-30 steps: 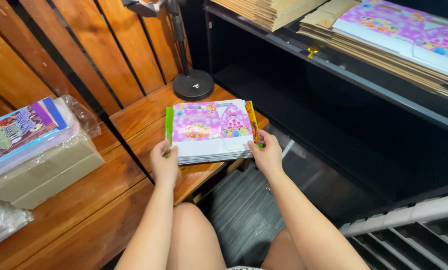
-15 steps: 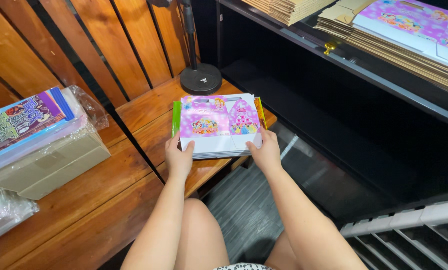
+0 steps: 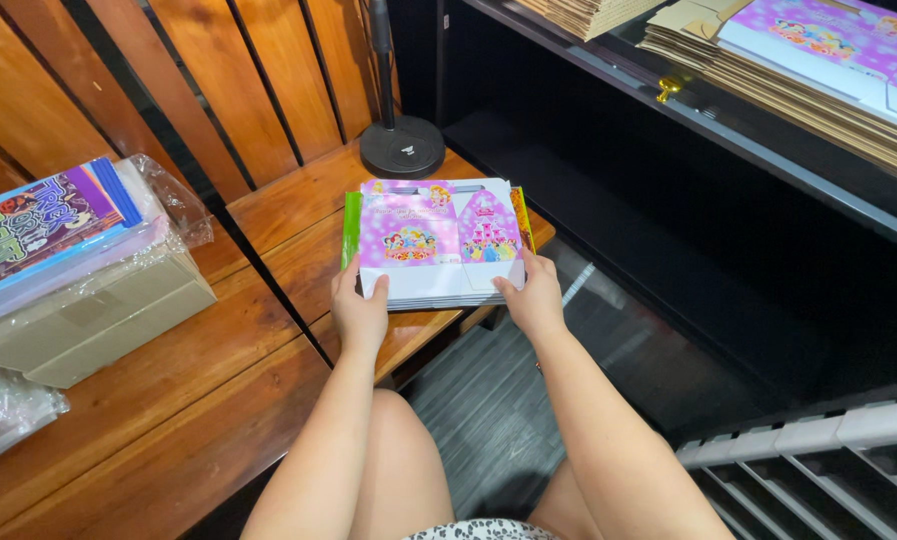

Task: The person sits on the floor and repeatedly picks up stacks of white paper and colorful printed sheets from a wooden bench. They place each stack onto a pile of cardboard sheets on a nearby black shelf, aligning them carefully.

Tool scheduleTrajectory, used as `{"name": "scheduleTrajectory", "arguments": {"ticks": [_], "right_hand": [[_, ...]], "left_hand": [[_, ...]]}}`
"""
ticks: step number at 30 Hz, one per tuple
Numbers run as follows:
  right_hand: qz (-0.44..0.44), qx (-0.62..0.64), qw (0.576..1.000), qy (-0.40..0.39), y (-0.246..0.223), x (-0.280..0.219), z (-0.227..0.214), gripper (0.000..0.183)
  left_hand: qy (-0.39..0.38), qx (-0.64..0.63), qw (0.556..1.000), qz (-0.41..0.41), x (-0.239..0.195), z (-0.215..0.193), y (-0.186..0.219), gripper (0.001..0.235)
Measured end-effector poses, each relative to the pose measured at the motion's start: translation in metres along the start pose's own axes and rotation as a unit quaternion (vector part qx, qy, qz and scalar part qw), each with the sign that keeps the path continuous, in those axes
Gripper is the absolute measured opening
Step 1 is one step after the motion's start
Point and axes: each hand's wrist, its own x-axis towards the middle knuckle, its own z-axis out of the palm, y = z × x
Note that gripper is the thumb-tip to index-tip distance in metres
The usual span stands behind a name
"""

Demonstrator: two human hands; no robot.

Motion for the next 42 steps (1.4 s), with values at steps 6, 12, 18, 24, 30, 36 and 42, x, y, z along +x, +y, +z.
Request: {"name": "scheduleTrajectory", "arguments": {"ticks": [6,12,18,24,30,36,42], "right_hand": [[0.013,0.009,1.0,-0.003,-0.006,-0.003,-0.002,0.073],[0.036,0.02,0.999,-0.016,-0.019,-0.01,-0.01,0.071],[0.041,0.015,0.999,-0.019,-0.022,-0.011,-0.011,0.071],[0.044,0.018,0.999,-0.023,-0.027,-0.013,-0.013,0.069],[0.048,0.015,0.998,-0.023,-0.032,-0.016,-0.016,0.069],[0.039,0.0,0.999,-0.019,-0.015,-0.006,-0.005,0.07],[0.021,0.007,1.0,-0.007,-0.006,-0.003,-0.001,0.073]], "left_hand": [[0.012,0.002,1.0,0.016,0.0,0.002,-0.003,0.064],[0.01,0.002,1.0,0.012,0.001,0.002,-0.005,0.064],[0.017,-0.014,0.999,0.025,-0.002,0.002,-0.002,0.064],[0.019,-0.008,0.999,0.025,-0.002,0.002,-0.002,0.064],[0.018,0.027,0.999,0.032,-0.006,-0.009,0.013,0.062],[0.028,0.024,0.995,0.092,0.003,-0.013,0.023,0.064],[-0.05,-0.123,0.991,0.012,0.009,-0.019,0.041,0.053]]}}
